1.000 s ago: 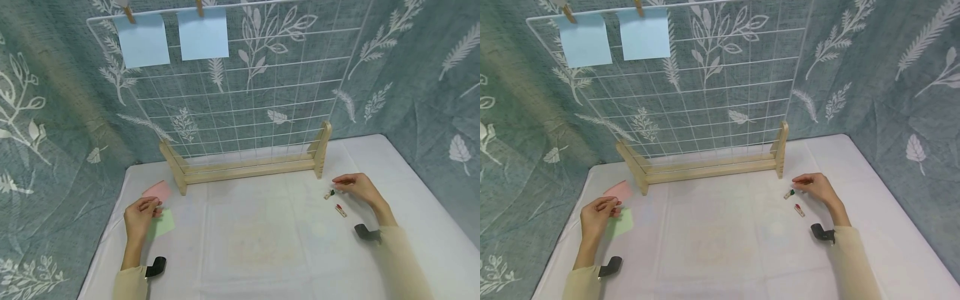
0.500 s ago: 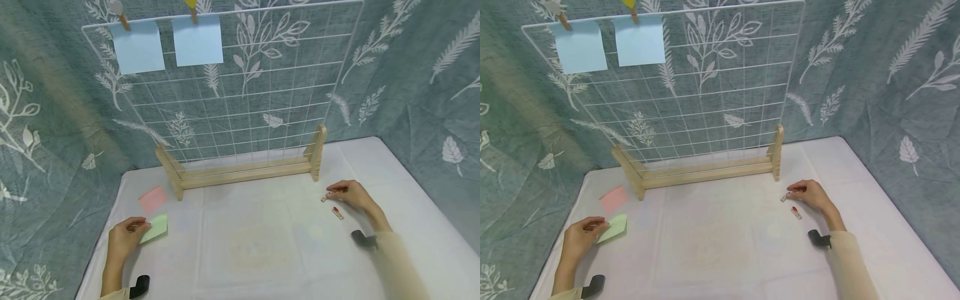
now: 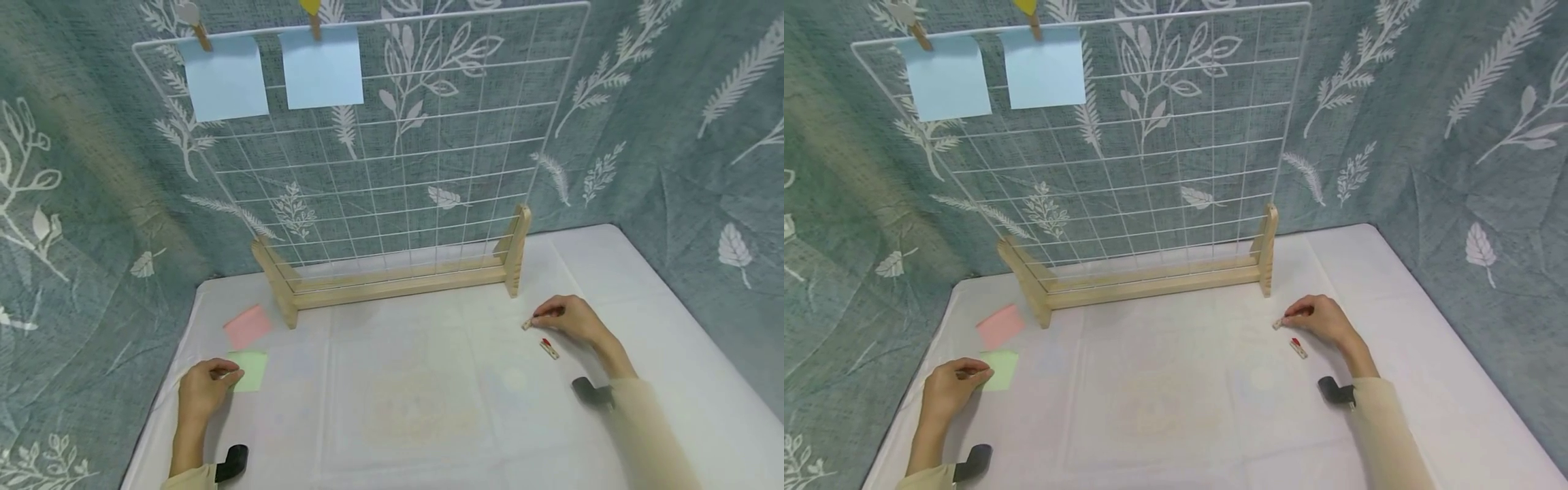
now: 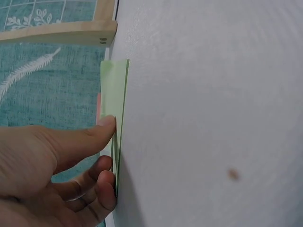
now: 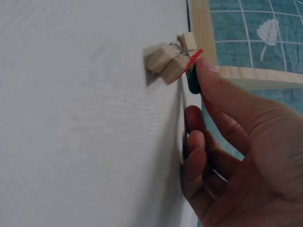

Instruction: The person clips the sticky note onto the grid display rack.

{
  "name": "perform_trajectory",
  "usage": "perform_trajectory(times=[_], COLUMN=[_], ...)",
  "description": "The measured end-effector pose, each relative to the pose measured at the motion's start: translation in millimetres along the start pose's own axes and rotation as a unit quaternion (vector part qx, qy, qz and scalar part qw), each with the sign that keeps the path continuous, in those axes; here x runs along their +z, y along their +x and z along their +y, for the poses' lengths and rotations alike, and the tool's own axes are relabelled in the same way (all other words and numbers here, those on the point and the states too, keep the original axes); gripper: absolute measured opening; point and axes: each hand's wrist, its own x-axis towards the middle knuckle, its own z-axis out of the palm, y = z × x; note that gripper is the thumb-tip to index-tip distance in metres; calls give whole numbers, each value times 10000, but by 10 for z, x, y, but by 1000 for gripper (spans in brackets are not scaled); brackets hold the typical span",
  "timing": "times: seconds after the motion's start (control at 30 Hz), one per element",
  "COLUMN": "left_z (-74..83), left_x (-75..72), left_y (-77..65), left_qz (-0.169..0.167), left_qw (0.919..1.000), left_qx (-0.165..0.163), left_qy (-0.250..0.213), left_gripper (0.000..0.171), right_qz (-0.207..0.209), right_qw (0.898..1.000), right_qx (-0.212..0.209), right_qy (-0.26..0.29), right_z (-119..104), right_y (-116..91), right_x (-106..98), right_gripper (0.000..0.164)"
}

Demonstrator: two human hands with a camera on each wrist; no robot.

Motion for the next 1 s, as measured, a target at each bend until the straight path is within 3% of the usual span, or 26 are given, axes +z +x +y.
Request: perform_trajectory(times=[0.2, 0.3, 0.47, 0.57, 0.8, 1.0], left_z=[-11, -7, -1, -7, -13, -7], left_x=[16, 18, 12, 3, -46, -71], left_y=[-23, -34, -53, -61, -15, 11], left_qz=[50, 6, 95, 30, -382, -509], left_qw=[9998, 9996, 9998, 9997, 9985, 9982], left_qx=[-164, -262, -171, -213, -380, -294], left_qy=[-30, -72, -105, -95, 99, 101], left_gripper=[28, 34, 25, 29, 57, 55], right_qz=[64, 368, 809, 747, 466, 161], right_qw=[9998, 9991, 9961, 9952, 9936, 9937], right_qx=[94, 33, -328, -430, -488, -397], right_qy=[164, 216, -148, -460, -908, -1038], right_z=[-36, -19, 0, 3, -26, -92], right_y=[3, -19, -44, -42, -34, -36], right_x=[-31, -29, -32, -51, -120, -225], right_gripper=[18, 17, 14, 15, 19, 20])
